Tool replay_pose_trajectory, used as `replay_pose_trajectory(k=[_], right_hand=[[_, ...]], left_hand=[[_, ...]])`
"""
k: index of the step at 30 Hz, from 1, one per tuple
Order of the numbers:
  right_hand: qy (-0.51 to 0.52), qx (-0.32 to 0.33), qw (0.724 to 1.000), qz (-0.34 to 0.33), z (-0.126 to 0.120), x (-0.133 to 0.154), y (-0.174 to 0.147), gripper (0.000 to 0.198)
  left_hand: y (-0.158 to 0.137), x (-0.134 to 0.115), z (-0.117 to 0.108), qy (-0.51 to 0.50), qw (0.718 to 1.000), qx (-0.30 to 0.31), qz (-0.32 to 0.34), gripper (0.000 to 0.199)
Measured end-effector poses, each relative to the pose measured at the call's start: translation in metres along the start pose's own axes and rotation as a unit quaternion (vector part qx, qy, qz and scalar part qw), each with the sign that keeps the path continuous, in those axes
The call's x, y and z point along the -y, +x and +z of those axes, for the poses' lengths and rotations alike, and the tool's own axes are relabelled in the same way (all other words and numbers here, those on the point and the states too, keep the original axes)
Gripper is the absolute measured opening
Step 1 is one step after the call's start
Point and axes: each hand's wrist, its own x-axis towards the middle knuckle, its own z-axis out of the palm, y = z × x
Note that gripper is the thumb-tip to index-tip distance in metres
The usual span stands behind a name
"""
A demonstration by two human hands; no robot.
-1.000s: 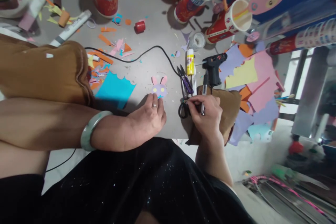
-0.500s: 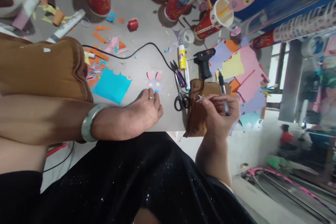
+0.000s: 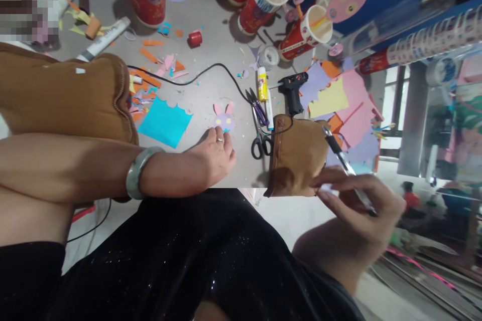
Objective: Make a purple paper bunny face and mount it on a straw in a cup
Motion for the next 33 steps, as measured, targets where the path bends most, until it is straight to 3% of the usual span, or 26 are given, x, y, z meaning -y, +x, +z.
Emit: replay_pose_trajectory(k=[2, 4, 6, 9, 17, 23, 27, 33], right_hand=[[-0.064, -0.048, 0.995, -0.056, 0.029, -0.010, 0.019, 0.021], [-0.193, -0.005, 0.978, -0.078, 0.054, -0.021, 0.038, 0.018], [-0.287, 0.022, 0.955, -0.072, 0.073, -0.032, 0.049, 0.021], [-0.356, 0.008, 0.933, -0.048, 0.089, -0.043, 0.050, 0.020], [-0.325, -0.023, 0.945, 0.026, 0.098, -0.038, 0.039, 0.023], [-0.296, -0.045, 0.954, -0.015, 0.109, -0.032, 0.036, 0.029], [-0.301, -0.069, 0.950, -0.055, 0.101, -0.038, 0.046, 0.027], [-0.337, 0.037, 0.935, -0.107, 0.088, -0.054, 0.068, 0.010]], left_hand=[[-0.001, 0.000, 0.000, 0.024, 1.000, -0.012, 0.001, 0.052], [-0.003, -0.001, 0.004, 0.049, 0.998, -0.048, -0.001, 0.050], [-0.004, -0.003, 0.009, 0.063, 0.995, -0.079, -0.006, 0.048], [-0.004, -0.005, 0.013, 0.074, 0.993, -0.094, -0.022, 0.045], [-0.004, -0.005, 0.012, 0.077, 0.992, -0.101, -0.013, 0.045], [-0.006, -0.002, 0.006, 0.055, 0.995, -0.085, -0.005, 0.045], [-0.007, -0.001, 0.004, 0.058, 0.996, -0.061, 0.004, 0.047], [-0.005, -0.001, 0.000, 0.026, 0.997, -0.068, -0.010, 0.044]])
